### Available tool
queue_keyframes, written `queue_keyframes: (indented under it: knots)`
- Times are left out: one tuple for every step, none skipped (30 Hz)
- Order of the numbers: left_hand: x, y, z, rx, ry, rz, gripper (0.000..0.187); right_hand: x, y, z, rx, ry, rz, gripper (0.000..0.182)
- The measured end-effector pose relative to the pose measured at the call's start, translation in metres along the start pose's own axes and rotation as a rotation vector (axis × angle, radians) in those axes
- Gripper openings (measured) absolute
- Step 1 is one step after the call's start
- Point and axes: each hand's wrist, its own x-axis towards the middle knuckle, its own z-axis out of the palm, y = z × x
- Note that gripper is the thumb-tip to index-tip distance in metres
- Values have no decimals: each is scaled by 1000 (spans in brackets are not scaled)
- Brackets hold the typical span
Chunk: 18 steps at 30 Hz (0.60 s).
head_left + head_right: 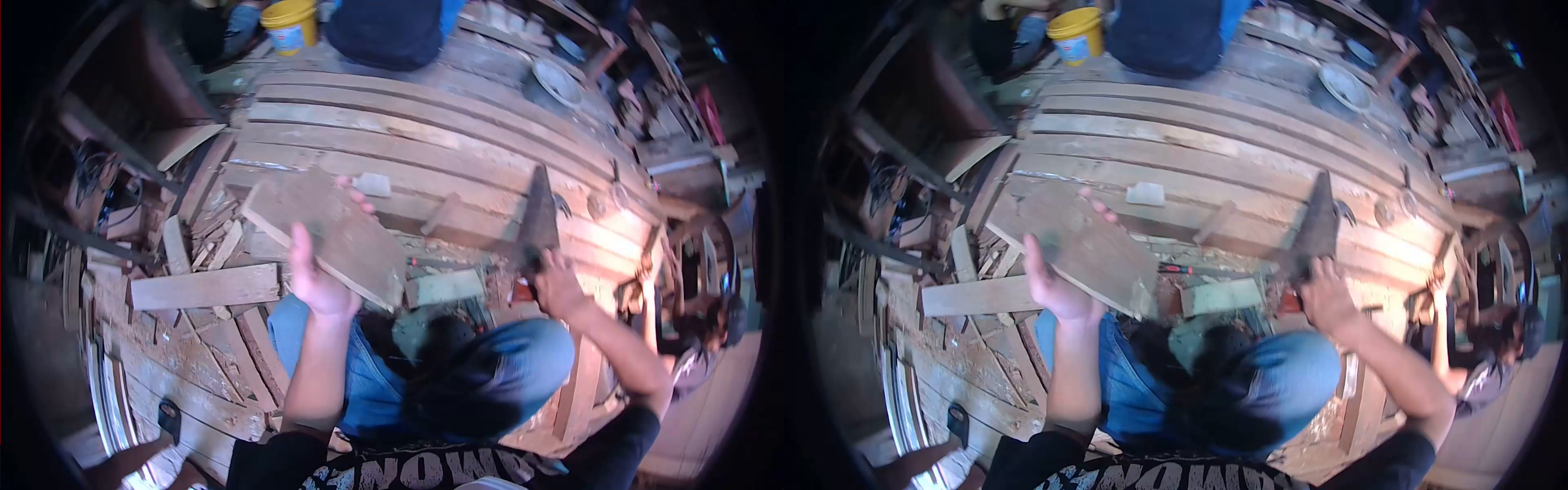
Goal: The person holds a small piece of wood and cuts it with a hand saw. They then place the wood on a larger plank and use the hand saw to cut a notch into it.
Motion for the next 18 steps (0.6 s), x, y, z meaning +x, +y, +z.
queue_keyframes:
  knots:
    - [-3, -1, 3, 12, 12, 43, 66, -9, 0, 8, 6, 105, 57, 25]
    - [-6, -1, 5, 37, -12, 50, 68, -17, -3, 5, 81, 152, 142, 25]
    - [-7, -1, 6, 65, -34, 53, 71, -25, -4, 1, 163, 193, 225, 24]
    - [-7, -2, 5, 81, -25, 91, 71, -30, -4, 2, 235, 259, 331, 25]
    - [-7, -5, 3, 121, -46, 74, 72, -36, -2, 7, 309, 319, 440, 27]
    - [-7, -7, 2, 158, -68, 53, 74, -43, 2, 19, 284, 481, 453, 32]
    - [-6, -8, 4, 170, -62, 74, 74, -48, 4, 30, 264, 640, 472, 39]
    - [-5, -9, 6, 138, -58, 42, 72, -49, 1, 29, 435, 621, 666, 47]
    - [-5, -12, 8, 105, -53, 4, 70, -54, -2, 29, 606, 585, 863, 56]
    - [-4, -18, 3, 166, -35, -18, 76, -62, 9, 55, 493, 653, 869, 69]
    - [-4, -20, 5, 172, -36, -34, 76, -62, 12, 67, 498, 640, 880, 69]
    - [-4, -23, 6, 161, -62, -47, 75, -67, 12, 80, 783, 718, 963, 72]
    - [-3, -27, 9, 145, -93, -65, 74, -72, 14, 98, 1066, 799, 1048, 75]
    - [-1, -31, 13, 141, -102, -103, 74, -72, 21, 138, 889, 949, 1005, 77]
    - [-2, -33, 18, 126, -101, -78, 71, -70, 19, 154, 865, 1027, 1050, 75]
    - [-5, -36, 22, 110, -95, -62, 69, -72, 18, 167, 835, 1113, 985, 73]
    - [-6, -39, 25, 137, -101, -45, 68, -74, 23, 207, 1120, 1120, 1121, 69]
    - [-7, -41, 28, 163, -114, -28, 68, -71, 12, 182, 1241, 1104, 1141, 69]
